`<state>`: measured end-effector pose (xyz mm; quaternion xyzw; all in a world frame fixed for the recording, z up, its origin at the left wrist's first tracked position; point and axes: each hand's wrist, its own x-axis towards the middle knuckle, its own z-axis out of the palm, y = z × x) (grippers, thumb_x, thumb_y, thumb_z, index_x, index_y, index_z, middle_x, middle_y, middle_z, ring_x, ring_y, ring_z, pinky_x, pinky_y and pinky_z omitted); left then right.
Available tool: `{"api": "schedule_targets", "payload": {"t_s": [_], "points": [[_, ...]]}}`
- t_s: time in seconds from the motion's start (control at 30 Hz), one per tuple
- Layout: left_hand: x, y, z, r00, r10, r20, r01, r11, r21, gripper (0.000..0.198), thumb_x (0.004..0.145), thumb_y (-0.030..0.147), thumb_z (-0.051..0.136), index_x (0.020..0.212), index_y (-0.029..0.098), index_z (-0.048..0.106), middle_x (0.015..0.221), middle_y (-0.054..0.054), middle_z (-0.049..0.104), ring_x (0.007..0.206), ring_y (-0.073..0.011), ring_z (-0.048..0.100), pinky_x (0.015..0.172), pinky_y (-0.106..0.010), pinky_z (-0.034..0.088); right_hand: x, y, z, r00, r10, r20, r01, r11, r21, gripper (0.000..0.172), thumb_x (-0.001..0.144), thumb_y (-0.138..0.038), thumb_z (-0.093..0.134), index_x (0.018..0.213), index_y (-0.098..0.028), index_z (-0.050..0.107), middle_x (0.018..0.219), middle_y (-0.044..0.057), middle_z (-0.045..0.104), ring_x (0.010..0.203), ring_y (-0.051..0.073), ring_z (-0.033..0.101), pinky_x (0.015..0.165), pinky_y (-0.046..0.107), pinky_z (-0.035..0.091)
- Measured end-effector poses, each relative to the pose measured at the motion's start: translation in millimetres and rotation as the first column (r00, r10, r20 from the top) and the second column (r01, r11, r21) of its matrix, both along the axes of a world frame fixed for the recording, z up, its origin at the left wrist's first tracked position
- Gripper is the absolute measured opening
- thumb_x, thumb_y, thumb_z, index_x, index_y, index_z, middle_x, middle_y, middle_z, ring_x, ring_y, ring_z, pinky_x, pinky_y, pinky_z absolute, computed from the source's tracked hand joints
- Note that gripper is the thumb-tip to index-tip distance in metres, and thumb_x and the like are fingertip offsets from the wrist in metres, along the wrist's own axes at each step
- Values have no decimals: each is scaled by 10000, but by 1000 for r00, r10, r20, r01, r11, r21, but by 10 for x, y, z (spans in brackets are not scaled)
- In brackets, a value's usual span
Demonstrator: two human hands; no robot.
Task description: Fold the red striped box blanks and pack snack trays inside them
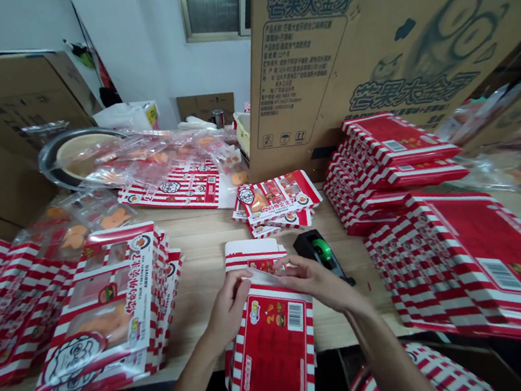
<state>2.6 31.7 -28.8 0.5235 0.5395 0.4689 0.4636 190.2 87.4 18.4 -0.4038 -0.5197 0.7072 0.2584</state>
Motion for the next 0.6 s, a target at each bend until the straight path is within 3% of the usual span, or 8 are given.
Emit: {"api": "schedule_targets", "payload": {"t_s": [0.07, 0.13, 0.23, 0.37, 0.47, 0.6], "points": [[10, -4, -44, 996, 46, 81, -43, 998, -47, 119, 853, 333, 425, 855, 214, 422, 751, 30, 544, 658, -120, 512, 620, -222, 426, -12, 36, 28, 997, 41, 62, -42, 999, 20, 235, 646, -293, 704, 838, -187, 621, 730, -14, 687, 612, 124, 607, 559, 214, 447], [1, 1, -80, 991, 40, 131, -32, 997, -64, 143, 844, 338, 452, 807, 215, 388, 697, 47, 502, 606, -105, 476, 578, -211, 412, -45, 40, 6, 992, -17, 126, 4, 995, 99, 192, 625, -289, 708, 761, -178, 629, 674, -15, 674, 578, 130, 593, 519, 215, 440], [-30, 5, -118, 986, -13, 168, 23, 998, -55, 170, 834, 338, 488, 796, 208, 385, 706, 44, 505, 617, -99, 482, 587, -210, 415, -107, 8, -82, 978, -127, 164, 97, 978, 184, 147, 634, -297, 690, 665, -176, 614, 622, -18, 646, 568, 137, 577, 501, 221, 430], [-59, -34, -138, 958, -94, 272, 118, 990, -75, 199, 833, 335, 512, 888, 227, 354, 791, 23, 575, 679, -123, 558, 620, -241, 460, -116, -44, -135, 967, -182, 176, 136, 960, 243, 131, 648, -274, 687, 622, -168, 615, 633, -20, 625, 605, 124, 557, 562, 219, 424], [-76, -82, -88, 953, -142, 267, 162, 985, -55, 247, 856, 316, 486, 1034, 240, 334, 1007, -42, 611, 872, -160, 598, 744, -287, 483, -27, -35, -69, 982, -67, 174, 22, 969, 246, 132, 652, -283, 706, 647, -160, 657, 671, -12, 640, 635, 120, 555, 616, 223, 421], [-116, -118, 35, 977, -211, 15, 211, 977, 26, 216, 894, 290, 414, 1099, 221, 419, 1232, -80, 544, 1146, -175, 496, 936, -290, 402, 138, 27, 0, 976, 198, 91, -208, 971, 120, 215, 722, -367, 655, 802, -172, 695, 767, 5, 680, 670, 117, 578, 650, 234, 426]]}}
